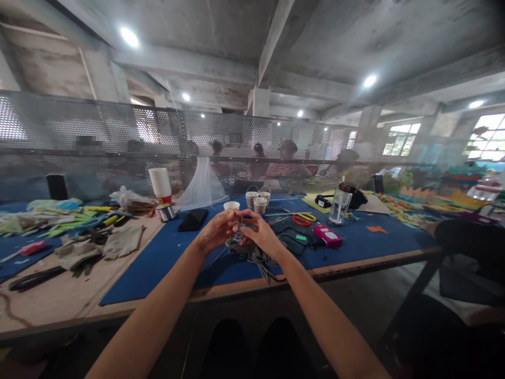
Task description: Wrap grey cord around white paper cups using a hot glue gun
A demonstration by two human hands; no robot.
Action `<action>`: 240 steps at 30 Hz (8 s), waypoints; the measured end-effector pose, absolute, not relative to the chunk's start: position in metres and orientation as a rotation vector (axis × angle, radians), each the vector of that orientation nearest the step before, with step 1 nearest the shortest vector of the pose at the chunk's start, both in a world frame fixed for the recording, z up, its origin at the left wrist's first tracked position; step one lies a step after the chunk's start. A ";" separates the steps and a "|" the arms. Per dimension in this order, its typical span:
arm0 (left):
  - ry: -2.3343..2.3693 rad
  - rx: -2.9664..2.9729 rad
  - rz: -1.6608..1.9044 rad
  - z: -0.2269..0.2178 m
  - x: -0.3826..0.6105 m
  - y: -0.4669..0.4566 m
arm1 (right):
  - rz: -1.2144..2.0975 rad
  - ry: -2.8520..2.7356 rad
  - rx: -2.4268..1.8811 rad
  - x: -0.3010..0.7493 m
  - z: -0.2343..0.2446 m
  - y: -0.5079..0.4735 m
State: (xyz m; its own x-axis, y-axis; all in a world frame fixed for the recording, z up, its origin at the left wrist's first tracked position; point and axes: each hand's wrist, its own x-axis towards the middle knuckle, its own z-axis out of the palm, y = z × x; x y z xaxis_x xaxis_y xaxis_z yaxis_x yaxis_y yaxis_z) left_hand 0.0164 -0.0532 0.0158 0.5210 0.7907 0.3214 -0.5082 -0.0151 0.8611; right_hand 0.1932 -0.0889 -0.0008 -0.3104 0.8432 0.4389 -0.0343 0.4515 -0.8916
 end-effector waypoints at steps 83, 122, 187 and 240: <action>0.384 0.913 1.254 0.015 0.005 -0.037 | 0.023 -0.855 -1.123 0.292 0.031 0.009; 0.239 0.761 1.433 0.020 -0.012 -0.037 | -0.018 -0.685 -1.080 0.329 0.024 0.009; 0.922 1.586 1.395 0.010 0.025 -0.046 | 1.400 -1.323 -0.626 0.186 0.005 -0.029; 0.890 1.467 1.410 0.003 0.024 -0.041 | 1.220 -1.604 -0.731 0.186 -0.004 -0.023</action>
State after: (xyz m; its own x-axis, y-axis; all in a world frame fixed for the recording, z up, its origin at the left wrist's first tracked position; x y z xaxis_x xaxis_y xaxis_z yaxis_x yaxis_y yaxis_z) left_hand 0.0238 -0.0411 0.0030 0.0948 0.9305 0.3539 -0.0804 -0.3471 0.9344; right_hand 0.1858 -0.0232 -0.0038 -0.3629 0.8717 0.3293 -0.0846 0.3211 -0.9433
